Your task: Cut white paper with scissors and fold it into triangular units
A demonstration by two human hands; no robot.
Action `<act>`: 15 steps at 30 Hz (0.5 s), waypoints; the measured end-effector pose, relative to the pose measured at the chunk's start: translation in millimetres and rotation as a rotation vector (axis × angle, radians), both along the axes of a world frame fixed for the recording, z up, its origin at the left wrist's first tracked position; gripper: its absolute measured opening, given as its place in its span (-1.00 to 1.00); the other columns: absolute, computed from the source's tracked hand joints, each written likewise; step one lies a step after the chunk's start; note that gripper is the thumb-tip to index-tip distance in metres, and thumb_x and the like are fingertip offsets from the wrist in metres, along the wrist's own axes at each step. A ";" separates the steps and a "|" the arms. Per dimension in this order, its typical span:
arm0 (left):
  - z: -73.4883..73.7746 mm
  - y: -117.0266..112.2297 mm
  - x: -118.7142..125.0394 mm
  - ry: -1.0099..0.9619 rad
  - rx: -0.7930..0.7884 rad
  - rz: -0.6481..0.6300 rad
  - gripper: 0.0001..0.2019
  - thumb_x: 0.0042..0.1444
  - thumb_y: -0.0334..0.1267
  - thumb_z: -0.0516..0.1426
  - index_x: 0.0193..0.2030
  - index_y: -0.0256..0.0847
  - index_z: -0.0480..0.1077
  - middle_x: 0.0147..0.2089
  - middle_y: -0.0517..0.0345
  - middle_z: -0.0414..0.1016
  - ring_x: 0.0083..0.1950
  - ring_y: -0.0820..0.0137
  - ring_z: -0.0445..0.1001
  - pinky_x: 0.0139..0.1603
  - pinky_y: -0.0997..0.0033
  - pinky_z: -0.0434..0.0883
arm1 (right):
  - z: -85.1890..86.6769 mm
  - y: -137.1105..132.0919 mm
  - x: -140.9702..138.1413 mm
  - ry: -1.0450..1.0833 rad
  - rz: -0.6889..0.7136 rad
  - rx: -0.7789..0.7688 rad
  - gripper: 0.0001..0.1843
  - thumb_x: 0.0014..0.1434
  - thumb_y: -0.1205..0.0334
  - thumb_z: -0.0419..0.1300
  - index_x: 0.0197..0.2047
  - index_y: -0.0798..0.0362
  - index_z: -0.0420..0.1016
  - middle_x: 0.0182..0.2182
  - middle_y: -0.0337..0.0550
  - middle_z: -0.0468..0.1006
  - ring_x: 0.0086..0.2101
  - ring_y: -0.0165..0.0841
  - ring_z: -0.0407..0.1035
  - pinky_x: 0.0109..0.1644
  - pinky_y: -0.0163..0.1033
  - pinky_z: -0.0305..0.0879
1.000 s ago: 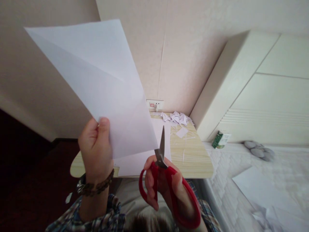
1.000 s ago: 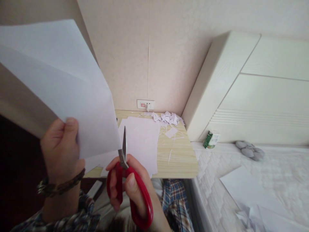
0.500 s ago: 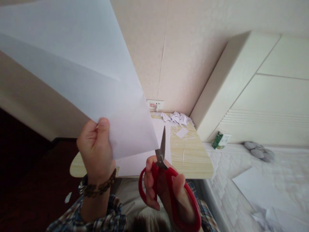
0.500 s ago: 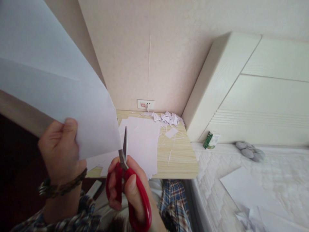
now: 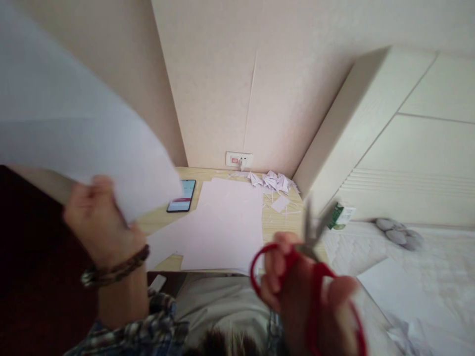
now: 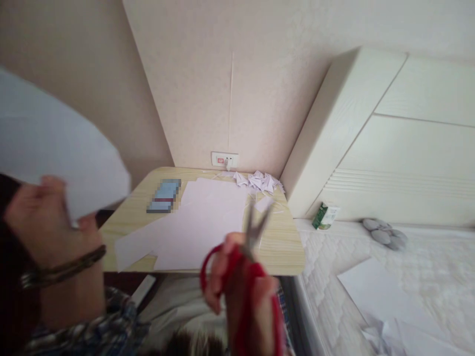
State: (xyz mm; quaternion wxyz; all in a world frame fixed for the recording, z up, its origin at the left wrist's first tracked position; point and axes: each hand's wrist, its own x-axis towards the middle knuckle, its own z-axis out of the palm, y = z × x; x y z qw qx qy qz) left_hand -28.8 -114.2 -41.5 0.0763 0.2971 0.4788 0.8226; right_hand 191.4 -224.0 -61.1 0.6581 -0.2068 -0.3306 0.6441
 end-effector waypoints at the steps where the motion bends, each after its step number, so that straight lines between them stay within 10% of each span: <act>1: -1.2 1.7 -9.3 -0.015 0.040 0.056 -0.80 -0.09 -0.31 0.15 -0.61 -0.14 0.19 -0.58 0.42 0.19 -0.50 0.55 0.17 -0.46 0.56 0.21 | 2.2 -1.0 10.7 -0.046 0.013 -0.016 -0.36 -0.02 -0.45 0.25 -0.21 -0.04 0.49 -0.48 -0.28 0.25 -0.53 -0.44 0.02 -0.58 -0.38 0.08; 15: 2.2 -2.9 30.8 -0.166 -0.061 -0.265 -0.88 -0.03 -0.21 0.24 -0.43 -0.22 0.50 -0.50 0.36 0.46 -0.46 0.53 0.36 -0.39 0.57 0.36 | -17.1 0.9 -12.2 -0.147 0.549 -0.030 -0.27 0.05 -0.50 0.14 -0.10 0.01 0.49 -0.49 -0.26 0.30 -0.55 -0.46 0.11 -0.55 -0.35 0.12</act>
